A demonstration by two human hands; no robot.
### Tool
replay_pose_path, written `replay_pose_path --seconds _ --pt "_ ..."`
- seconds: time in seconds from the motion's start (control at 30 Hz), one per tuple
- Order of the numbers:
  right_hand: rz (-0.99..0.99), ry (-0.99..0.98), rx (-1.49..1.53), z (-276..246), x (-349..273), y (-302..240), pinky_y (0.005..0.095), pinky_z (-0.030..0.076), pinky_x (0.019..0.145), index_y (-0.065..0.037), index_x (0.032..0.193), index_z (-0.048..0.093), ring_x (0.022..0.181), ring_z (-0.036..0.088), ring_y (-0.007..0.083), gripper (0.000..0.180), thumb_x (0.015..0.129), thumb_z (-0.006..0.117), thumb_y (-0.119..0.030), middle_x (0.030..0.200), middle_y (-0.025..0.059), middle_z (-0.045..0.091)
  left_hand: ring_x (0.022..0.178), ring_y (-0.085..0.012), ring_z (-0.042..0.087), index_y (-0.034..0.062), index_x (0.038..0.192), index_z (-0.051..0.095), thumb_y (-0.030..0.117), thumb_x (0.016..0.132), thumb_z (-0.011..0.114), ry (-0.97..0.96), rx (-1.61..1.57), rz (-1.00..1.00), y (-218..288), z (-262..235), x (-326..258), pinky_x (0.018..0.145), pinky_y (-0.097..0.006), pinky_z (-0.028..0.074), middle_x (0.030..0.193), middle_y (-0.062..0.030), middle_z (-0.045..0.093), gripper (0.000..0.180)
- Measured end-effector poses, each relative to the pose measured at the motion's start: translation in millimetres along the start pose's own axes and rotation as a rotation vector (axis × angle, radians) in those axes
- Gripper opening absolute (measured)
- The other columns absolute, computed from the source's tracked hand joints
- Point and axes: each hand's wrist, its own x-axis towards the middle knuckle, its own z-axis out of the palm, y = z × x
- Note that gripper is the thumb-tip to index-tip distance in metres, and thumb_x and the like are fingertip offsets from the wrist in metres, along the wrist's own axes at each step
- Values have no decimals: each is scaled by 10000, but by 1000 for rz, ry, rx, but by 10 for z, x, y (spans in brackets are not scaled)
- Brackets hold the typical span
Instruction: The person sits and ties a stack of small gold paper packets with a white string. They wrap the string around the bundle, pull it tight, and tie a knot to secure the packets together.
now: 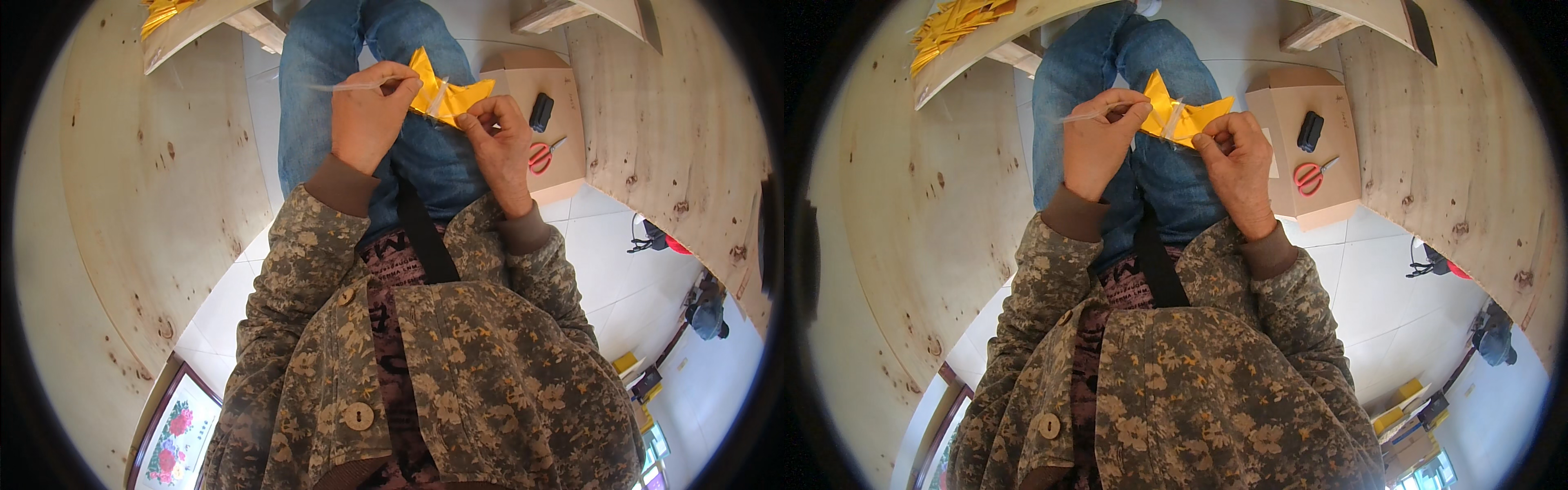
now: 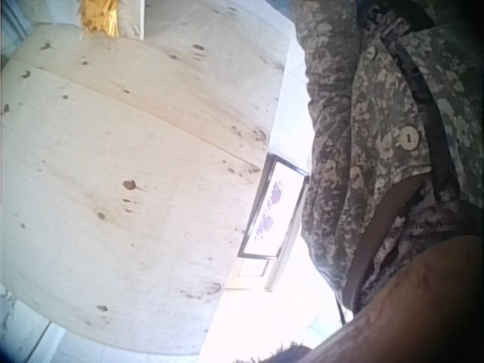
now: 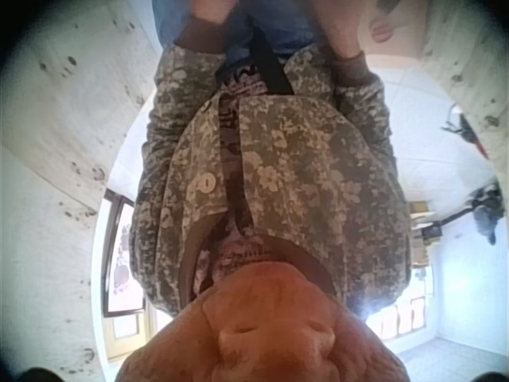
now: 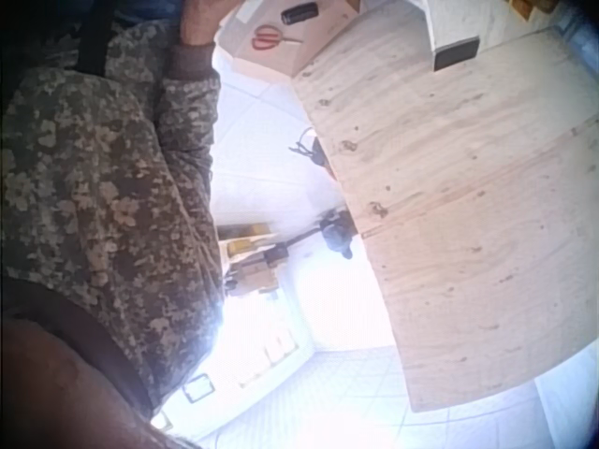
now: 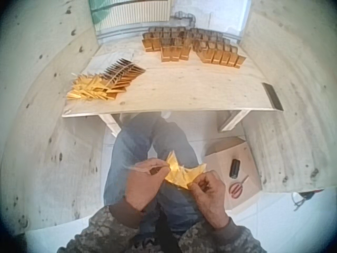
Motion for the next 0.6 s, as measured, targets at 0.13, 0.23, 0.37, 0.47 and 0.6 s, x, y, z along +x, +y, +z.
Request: replay_pose_path --seconds 0.13,0.23,0.37,0.47,0.6 --pt "0 -7 -30 -25 -8 -27 247 460 590 -5 821 617 643 561 115 154 779 764 20 789 50 563 673 -203 679 25 859 731 105 810 738 70 216 149 -41 13 -14 625 -298 534 800 -109 673 94" --pt "-1 8 -15 -12 15 -45 250 457 589 0 821 615 643 563 118 146 783 754 26 787 52 561 716 -130 631 17 905 741 73 832 750 39 194 29 -50 -2 -22 661 -253 515 833 -76 650 92" --pt "52 16 46 8 -25 -30 246 445 581 4 832 624 642 550 110 136 788 750 28 782 49 554 680 -186 643 28 852 727 82 805 740 89 76 -17 -100 28 -66 651 -293 528 810 -89 633 73" --pt "46 17 89 0 -42 45 225 425 575 -6 841 636 628 520 82 131 794 755 24 743 22 554 690 -171 638 23 862 728 78 816 734 112 -9 -34 -174 64 -82 668 -285 528 828 -82 643 73" --pt "187 -13 252 -2 -58 130 192 405 584 -19 860 644 637 493 30 110 833 745 15 711 -30 568 701 -163 639 23 877 734 82 815 739 104 -63 -125 -250 92 -92 681 -282 529 832 -79 651 86"
